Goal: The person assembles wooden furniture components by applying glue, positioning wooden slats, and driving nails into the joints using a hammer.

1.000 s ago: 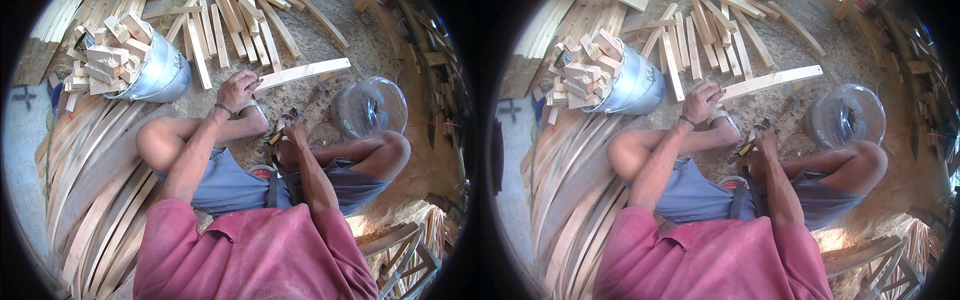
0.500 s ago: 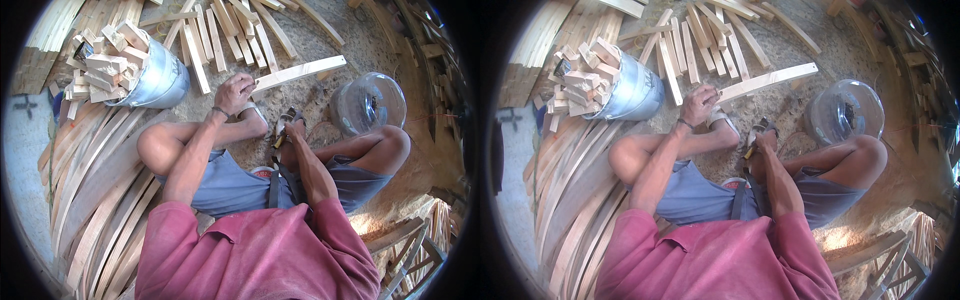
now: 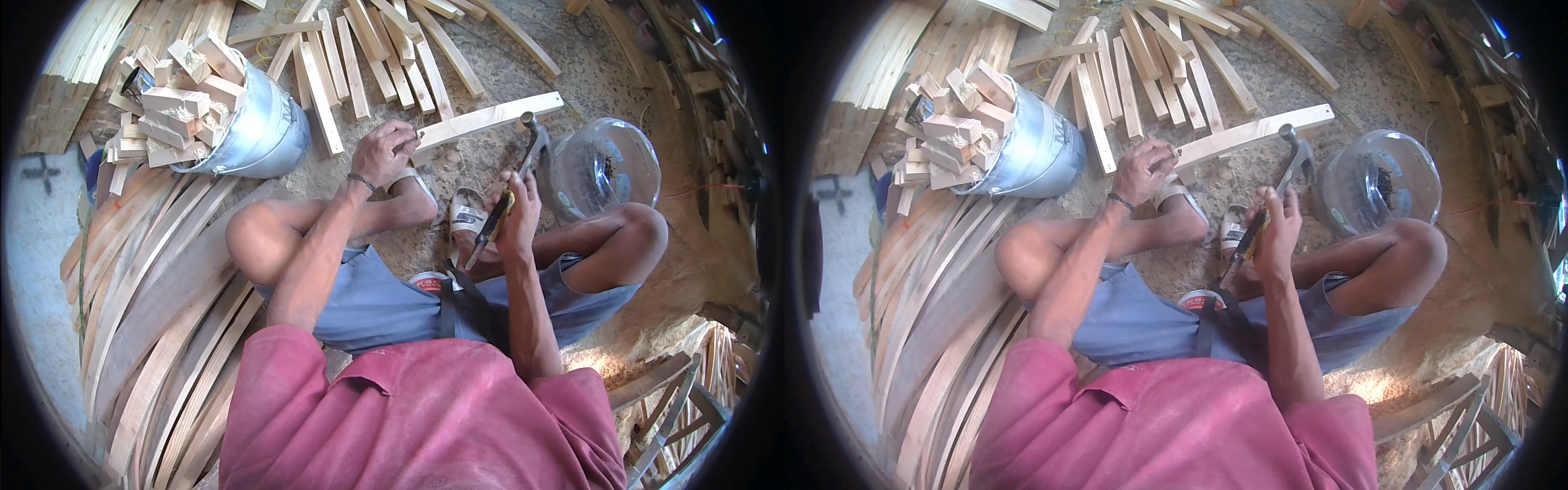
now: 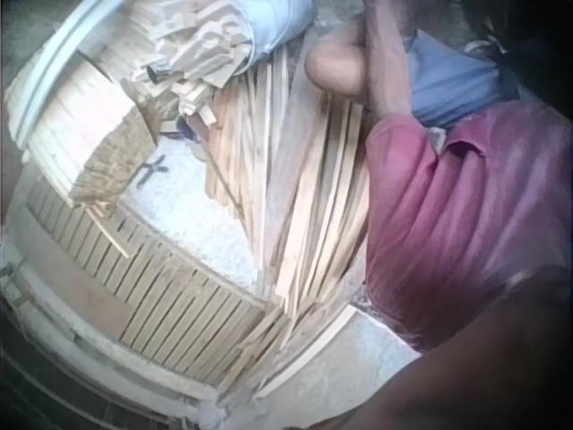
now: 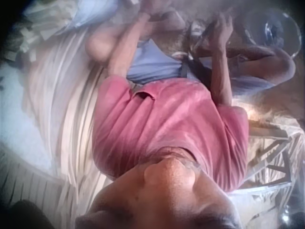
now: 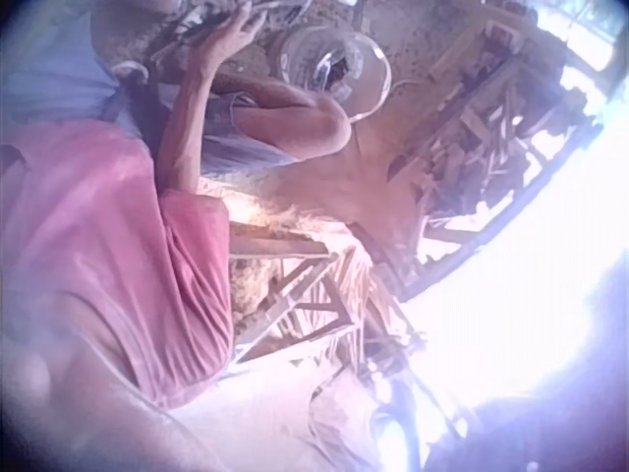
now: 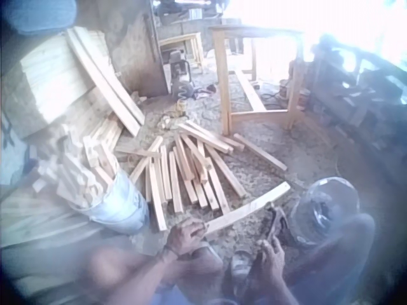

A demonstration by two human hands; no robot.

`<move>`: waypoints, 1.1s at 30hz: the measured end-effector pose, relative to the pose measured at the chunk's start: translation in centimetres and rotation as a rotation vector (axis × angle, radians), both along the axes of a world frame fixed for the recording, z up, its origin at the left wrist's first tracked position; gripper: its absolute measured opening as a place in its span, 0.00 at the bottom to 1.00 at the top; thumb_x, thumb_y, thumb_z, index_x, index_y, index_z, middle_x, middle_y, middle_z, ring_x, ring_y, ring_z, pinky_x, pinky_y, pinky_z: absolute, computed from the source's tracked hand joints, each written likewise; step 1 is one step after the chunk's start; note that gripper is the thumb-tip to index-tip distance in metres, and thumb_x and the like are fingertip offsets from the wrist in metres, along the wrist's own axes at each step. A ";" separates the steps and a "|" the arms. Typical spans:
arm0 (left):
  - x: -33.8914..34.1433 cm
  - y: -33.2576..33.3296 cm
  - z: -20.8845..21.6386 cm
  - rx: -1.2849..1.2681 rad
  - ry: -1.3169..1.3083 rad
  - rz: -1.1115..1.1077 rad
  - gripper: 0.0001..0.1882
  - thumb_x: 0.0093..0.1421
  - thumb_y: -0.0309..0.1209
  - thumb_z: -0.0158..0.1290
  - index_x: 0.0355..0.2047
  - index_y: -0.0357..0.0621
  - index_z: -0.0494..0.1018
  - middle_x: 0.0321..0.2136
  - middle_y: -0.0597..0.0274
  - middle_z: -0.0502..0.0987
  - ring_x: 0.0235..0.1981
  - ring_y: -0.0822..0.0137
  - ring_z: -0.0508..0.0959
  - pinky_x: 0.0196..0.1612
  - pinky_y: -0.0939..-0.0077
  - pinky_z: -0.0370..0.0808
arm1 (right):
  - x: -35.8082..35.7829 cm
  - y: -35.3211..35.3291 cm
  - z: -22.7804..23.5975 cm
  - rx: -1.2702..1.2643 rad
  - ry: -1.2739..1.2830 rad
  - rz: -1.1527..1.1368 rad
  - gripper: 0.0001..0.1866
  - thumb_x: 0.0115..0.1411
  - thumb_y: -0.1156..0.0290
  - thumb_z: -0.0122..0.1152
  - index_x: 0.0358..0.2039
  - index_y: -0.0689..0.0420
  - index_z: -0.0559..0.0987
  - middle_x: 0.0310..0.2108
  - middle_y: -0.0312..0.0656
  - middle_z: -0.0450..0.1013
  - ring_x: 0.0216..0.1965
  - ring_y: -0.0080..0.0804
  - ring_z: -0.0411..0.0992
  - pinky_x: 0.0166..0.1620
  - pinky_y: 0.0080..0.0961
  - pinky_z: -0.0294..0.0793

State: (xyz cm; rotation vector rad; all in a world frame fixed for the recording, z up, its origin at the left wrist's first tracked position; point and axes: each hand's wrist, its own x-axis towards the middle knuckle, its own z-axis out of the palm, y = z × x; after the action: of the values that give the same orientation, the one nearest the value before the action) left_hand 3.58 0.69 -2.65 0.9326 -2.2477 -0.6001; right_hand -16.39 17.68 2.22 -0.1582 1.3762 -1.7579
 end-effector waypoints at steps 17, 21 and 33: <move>0.0 0.7 1.0 0.022 -0.044 -0.035 0.09 0.59 0.35 0.63 0.36 0.44 0.81 0.41 0.62 0.80 0.39 0.59 0.82 0.41 0.67 0.81 | 0.2 -0.7 10.3 0.232 1.159 0.856 0.14 0.65 0.69 0.56 0.48 0.62 0.72 0.29 0.62 0.75 0.33 0.66 0.74 0.36 0.54 0.72; 0.1 0.6 1.0 0.036 -0.060 -0.038 0.11 0.58 0.36 0.63 0.37 0.44 0.80 0.42 0.61 0.79 0.39 0.57 0.82 0.41 0.65 0.81 | 0.2 -1.4 9.8 0.218 1.225 0.891 0.16 0.66 0.68 0.54 0.51 0.62 0.70 0.28 0.63 0.75 0.31 0.66 0.75 0.36 0.57 0.72; 0.3 0.7 1.1 0.089 -0.122 -0.022 0.07 0.59 0.33 0.60 0.38 0.52 0.78 0.43 0.69 0.76 0.41 0.59 0.81 0.44 0.62 0.81 | 1.5 -1.0 12.2 0.092 1.281 0.834 0.19 0.67 0.67 0.54 0.55 0.61 0.68 0.32 0.62 0.76 0.33 0.64 0.76 0.36 0.53 0.75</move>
State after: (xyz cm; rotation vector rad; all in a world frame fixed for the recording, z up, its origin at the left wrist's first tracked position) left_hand 3.87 1.39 -1.57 1.0146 -2.3580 -0.6743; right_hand -14.86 16.68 14.39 -1.7468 1.7771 -0.7699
